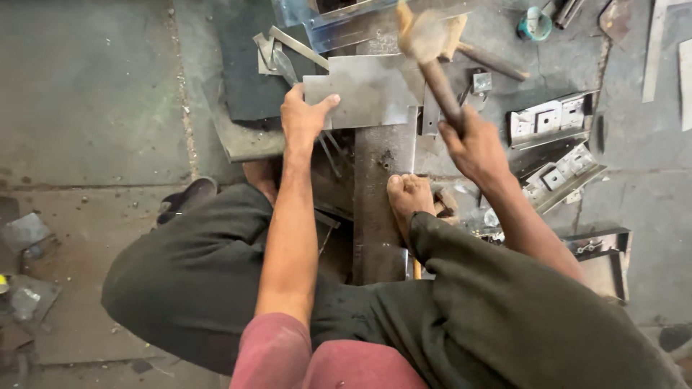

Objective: The person sits on the floor and uses tin snips to cut a rectangular metal sheet, then uses a wooden mallet to hammer the sheet into a curved shape on a metal workbench. The person repeatedly adjusts the sheet and hammers it to refine the curve.

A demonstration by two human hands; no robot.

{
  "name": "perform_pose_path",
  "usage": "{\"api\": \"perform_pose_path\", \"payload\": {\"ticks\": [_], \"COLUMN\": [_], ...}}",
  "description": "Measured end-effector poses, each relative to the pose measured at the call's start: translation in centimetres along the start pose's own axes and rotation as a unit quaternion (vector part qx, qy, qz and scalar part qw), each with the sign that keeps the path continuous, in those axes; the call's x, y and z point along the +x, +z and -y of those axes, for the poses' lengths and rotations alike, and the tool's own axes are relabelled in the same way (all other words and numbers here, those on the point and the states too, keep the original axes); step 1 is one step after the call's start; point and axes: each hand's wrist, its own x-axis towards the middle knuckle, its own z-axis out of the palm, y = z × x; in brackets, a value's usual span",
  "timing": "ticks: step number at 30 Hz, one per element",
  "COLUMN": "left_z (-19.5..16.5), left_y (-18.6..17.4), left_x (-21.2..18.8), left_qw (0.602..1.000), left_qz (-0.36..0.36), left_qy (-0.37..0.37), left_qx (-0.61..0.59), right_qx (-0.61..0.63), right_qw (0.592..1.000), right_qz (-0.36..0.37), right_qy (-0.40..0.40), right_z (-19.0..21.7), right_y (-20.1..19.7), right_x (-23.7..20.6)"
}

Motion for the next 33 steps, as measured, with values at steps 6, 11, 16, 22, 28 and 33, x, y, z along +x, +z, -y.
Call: {"api": "perform_pose_path", "payload": {"ticks": [6,11,16,22,28,33], "left_z": [0.1,0.4,0.7,0.9,1.0,0.3], "left_y": [-0.5,-1.0,-0.8,-1.1,-0.7,-0.2], "left_x": [0.3,0.4,0.1,0.2,0.1,-0.2], "left_qw": [1.000,0.999,0.999,0.997,0.999,0.999], "left_qz": [-0.013,-0.040,-0.038,0.001,0.006,0.021], "left_qy": [0.011,0.026,0.028,0.056,0.044,0.025], "left_qx": [-0.004,0.005,-0.005,-0.054,-0.026,-0.029], "right_qx": [0.160,0.055,0.038,0.132,0.118,0.142], "right_qw": [0.977,0.998,0.996,0.980,0.991,0.976], "right_qz": [-0.079,0.007,-0.010,-0.078,-0.064,-0.122], "right_qy": [-0.115,0.004,-0.080,-0.124,-0.010,-0.109], "right_z": [0.5,-1.8,-3.8,-2.2,-0.9,-2.9], "right_y": [0.0,0.7,2.3,1.4,0.2,2.0], "right_x": [-1.7,-3.7,-5.5,-5.9,-4.4,-1.8]}}
